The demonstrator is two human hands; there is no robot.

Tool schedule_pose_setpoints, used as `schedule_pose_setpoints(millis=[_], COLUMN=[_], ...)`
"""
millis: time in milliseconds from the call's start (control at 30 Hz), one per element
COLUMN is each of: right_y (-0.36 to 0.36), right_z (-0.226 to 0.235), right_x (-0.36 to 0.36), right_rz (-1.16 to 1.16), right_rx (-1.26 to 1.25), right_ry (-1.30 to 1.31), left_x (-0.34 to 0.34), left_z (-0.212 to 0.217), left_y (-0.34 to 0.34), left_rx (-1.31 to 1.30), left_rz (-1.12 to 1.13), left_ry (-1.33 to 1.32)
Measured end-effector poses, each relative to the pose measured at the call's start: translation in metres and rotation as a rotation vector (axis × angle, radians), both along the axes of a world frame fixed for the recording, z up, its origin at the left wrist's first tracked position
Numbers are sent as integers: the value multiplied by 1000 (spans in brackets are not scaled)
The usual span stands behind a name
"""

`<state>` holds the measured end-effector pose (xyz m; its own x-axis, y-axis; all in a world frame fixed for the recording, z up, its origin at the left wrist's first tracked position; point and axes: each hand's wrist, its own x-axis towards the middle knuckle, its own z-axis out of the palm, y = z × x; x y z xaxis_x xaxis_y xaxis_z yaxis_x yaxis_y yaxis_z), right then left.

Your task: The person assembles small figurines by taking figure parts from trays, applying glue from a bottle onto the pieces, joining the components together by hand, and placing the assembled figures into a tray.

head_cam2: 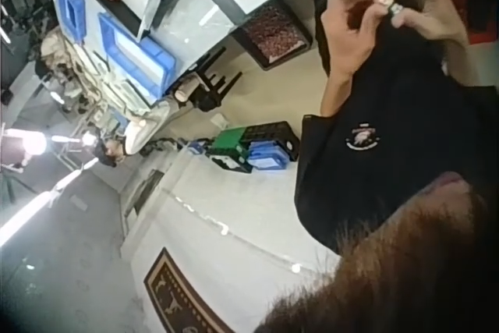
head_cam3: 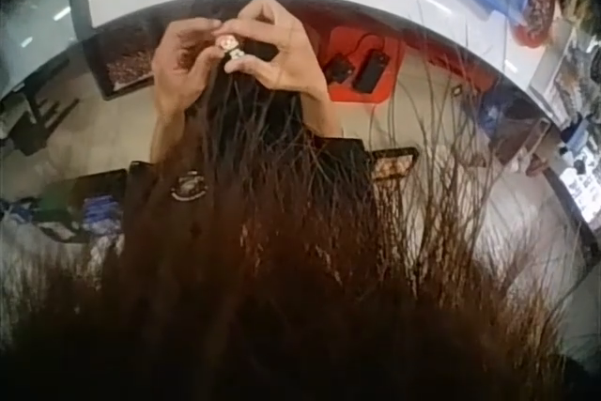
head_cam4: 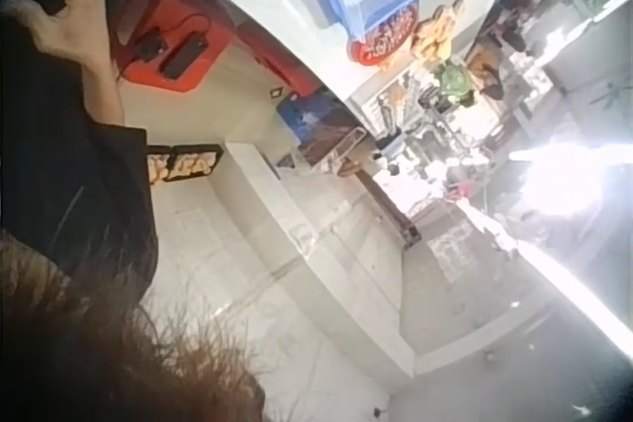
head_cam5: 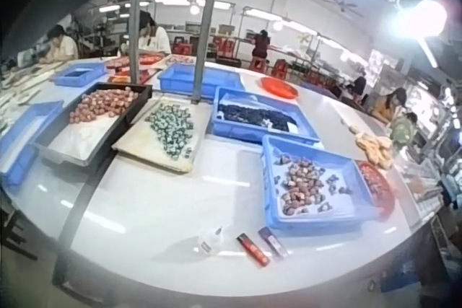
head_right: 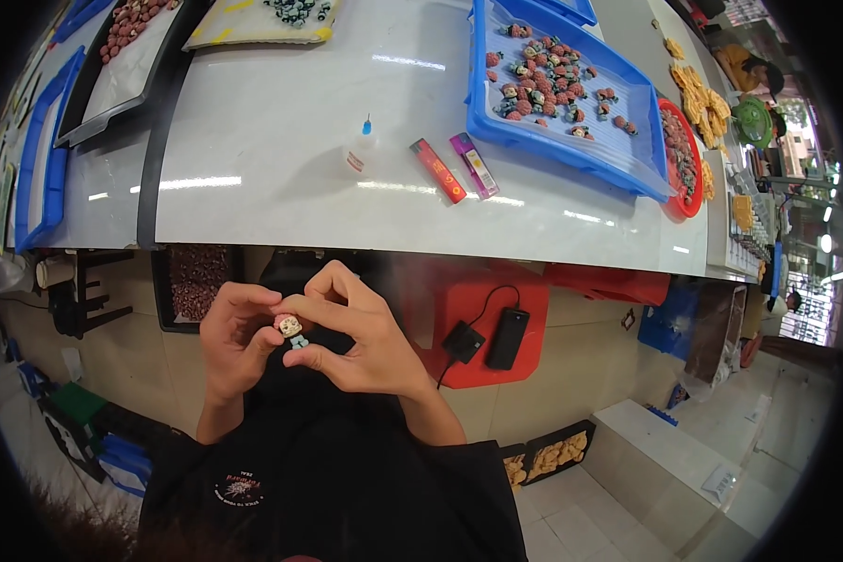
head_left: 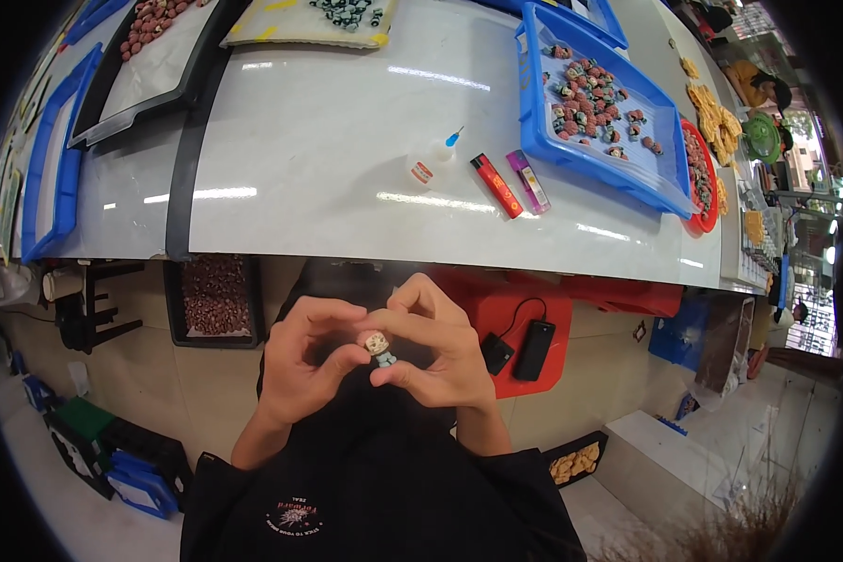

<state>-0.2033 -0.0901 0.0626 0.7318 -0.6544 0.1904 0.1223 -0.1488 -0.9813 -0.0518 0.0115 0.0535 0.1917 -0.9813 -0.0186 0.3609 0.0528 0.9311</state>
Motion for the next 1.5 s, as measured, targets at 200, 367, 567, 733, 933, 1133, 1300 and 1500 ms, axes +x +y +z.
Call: schedule_pose_setpoints(millis=[200,367,567,733,933,1133,1300,1500], right_y=[-3,-79,-186,-149,-30,16,17,25], right_z=[-12,-3,14,17,89,154,163,156], right_x=[-9,-26,-59,-64,-62,-66,-58,-51], right_rz=[-218,-673,-1041,-1037,-948,-675,-717,-699], right_rx=[-104,-480,-735,-657,-848,-1019,-939,-842], right_ry=[30,138,418,382,-192,-731,-1029,-1246], left_x=[-3,12,27,30,25,12,8,44], left_z=[7,-1,0,-2,-9,-17,-12,6], left_y=[-13,-9,-15,-20,-29,-40,-43,-41], left_rx=[-33,-54,-46,9,77,18,4,-44], left_rz=[52,189,240,201,219,148,190,507], left_ry=[-418,-366,-358,-402,-399,-322,-316,-540])
